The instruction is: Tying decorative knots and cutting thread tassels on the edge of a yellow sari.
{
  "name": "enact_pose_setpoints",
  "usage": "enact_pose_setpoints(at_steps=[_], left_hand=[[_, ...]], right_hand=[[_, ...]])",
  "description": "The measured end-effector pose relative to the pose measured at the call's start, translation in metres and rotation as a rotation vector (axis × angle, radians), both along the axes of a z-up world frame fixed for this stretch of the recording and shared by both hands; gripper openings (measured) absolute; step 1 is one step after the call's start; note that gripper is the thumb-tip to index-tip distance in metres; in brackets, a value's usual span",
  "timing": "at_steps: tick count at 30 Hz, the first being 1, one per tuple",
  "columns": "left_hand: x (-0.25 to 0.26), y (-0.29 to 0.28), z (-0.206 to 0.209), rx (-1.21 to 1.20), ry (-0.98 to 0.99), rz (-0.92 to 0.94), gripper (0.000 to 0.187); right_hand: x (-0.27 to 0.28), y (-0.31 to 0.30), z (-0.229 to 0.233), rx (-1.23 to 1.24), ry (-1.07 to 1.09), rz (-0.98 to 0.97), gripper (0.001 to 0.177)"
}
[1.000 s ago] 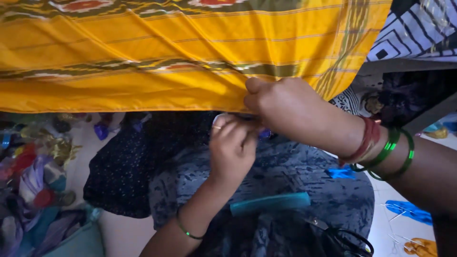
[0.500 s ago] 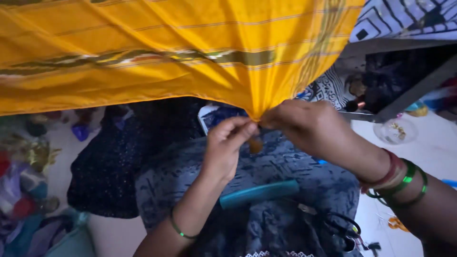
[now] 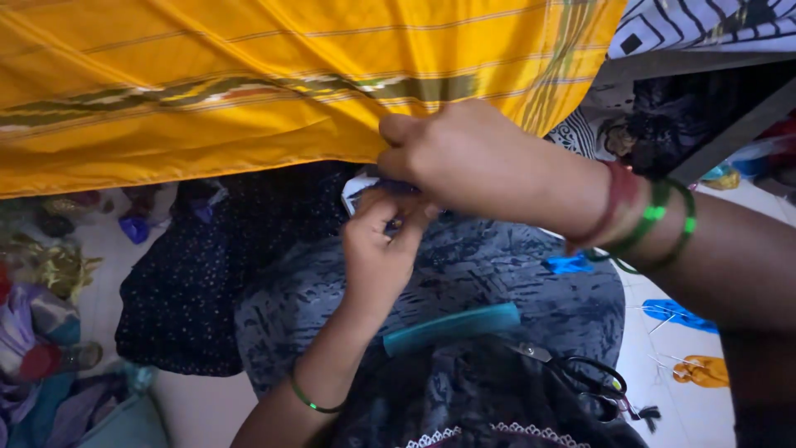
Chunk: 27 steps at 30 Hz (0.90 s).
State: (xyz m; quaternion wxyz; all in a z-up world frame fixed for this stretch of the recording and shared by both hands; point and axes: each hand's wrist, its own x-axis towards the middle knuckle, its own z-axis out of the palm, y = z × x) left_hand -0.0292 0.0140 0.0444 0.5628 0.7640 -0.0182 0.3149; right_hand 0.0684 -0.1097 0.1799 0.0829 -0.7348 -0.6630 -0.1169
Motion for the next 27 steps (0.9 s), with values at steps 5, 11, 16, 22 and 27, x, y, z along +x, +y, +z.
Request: enact_pose_setpoints(at_steps=[5,11,16,22,27], left_hand=[[-0.008,-0.003,0.039,0.715,-0.297,0.35,0.008],[0.023,-0.012,-0.032,-0.305,0.142,-0.138,0.012],[0.024,-0.025,-0.051,-0.675,0.246,-0.297,0.013],[0.012,-0.021,-0.033,-0.117,-0.023,-0.017,0.015],[0.003,-0.02,-0.024,0.15,-0.071,0.116,0.019]], right_hand=[[0.006,0.004,-0.014,-0.08,-0.187,-0.129,0.007],[-0.014,-0.046,-0.029,0.38,0.222,-0.261,0.008],[-0.013,-0.064,-0.075,0.419,1.037,-0.656,0.008],[-0.006,-0.063,-0.108,0.615,1.461,-0.501,0.011],[-0.011,-0.054,-0.108,0.586,1.379,-0.587,0.011]])
